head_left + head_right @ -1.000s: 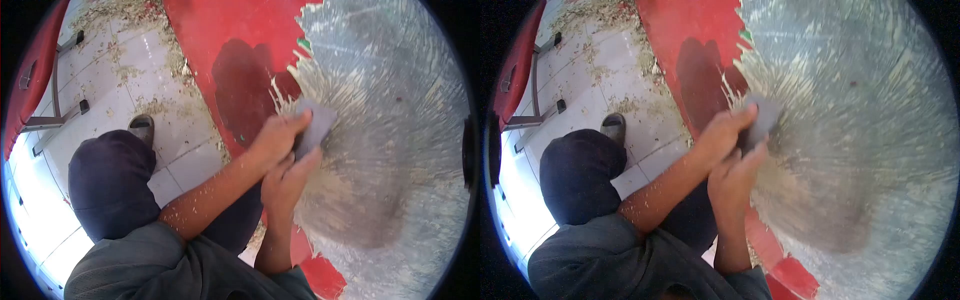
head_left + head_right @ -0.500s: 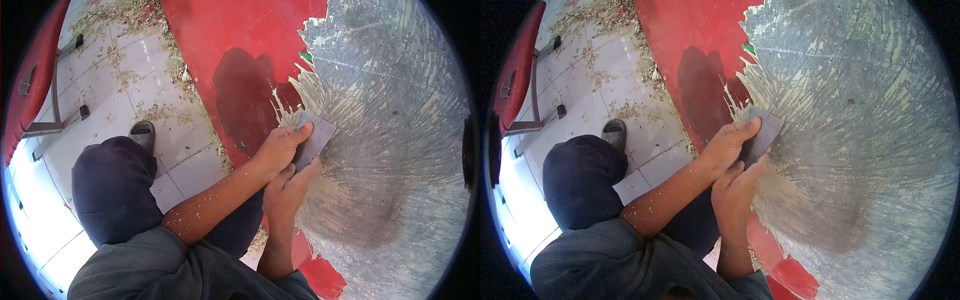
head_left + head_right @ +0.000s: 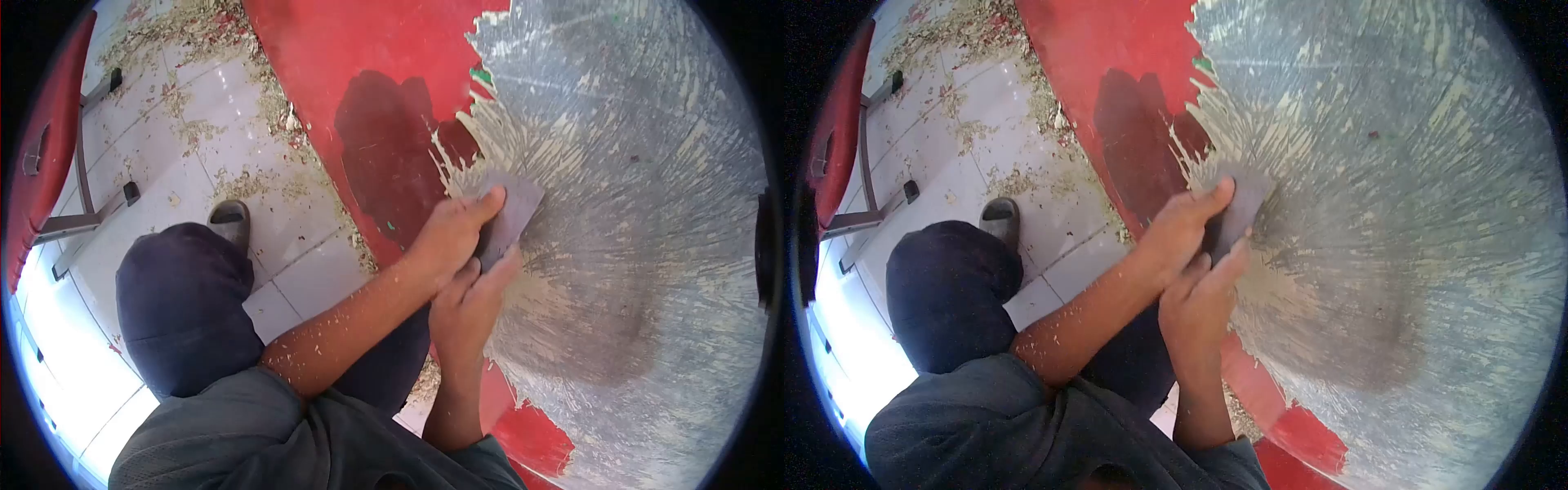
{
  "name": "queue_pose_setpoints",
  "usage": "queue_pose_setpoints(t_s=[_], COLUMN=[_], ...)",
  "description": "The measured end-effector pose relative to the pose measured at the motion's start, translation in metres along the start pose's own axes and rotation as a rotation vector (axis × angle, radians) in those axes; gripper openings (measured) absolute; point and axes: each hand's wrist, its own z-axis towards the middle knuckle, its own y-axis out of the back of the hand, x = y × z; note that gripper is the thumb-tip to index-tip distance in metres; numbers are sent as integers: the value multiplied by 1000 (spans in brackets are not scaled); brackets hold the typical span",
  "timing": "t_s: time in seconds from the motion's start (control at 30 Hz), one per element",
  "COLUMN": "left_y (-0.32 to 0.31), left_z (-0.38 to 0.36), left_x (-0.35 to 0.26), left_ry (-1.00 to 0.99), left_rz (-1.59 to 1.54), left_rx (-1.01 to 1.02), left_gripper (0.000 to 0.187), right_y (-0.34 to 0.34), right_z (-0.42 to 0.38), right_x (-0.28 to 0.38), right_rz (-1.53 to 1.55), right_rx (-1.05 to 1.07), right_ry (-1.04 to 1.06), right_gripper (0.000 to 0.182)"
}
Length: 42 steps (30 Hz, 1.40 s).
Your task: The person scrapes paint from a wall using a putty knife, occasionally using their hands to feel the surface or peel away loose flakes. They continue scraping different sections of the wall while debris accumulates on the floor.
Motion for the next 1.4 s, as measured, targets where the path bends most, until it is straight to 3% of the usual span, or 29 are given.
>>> queue_pose_setpoints(t_s=[0.13,0.23,0.33,0.43,0.63,0.73,0.77,0.87,0.9,1.07,1.13,1.27,1.3,1.4], left_y=[5,5,0,12,7,15,16,2,-8,28,36,14,10,36], left_z=[3,0,1,7,4,13,9,6,0,21,28,12,8,10], left_x=[-10,-17,-10,-13,-9,-27,-31,-16,-21,-33,-27,-1,3,3], left_ry=[4,-13,7,45,-35,-58,-84,-40,-13,-88,-73,-207,-243,-802], left_rz=[-120,-131,-111,-187,-31,-223,-163,-52,-150,-135,-69,74,-46,192], left_rx=[47,44,39,127,7,-3,-14,-102,-113,-107,-187,-295,-283,-486], left_gripper=[39,38,37,37,37,34,33,34,36,38,41,39,40,32], right_y=[-11,-13,-3,-18,-8,-21,-26,-6,-9,-29,-27,-13,-6,20], right_z=[13,8,1,10,7,28,26,12,14,43,38,20,12,-11], right_x=[13,1,0,0,3,19,12,6,5,26,21,-30,-42,-82], right_rz=[-45,-91,43,-82,-28,-17,-54,50,48,-40,57,89,105,-60], right_rx=[43,-7,59,-13,58,127,52,76,89,304,248,96,78,-127], right_ry=[-40,88,-143,46,-14,-54,79,-43,-28,-115,-53,147,182,456], right_gripper=[49,49,49,48,48,48,47,47,46,47,45,42,41,47])
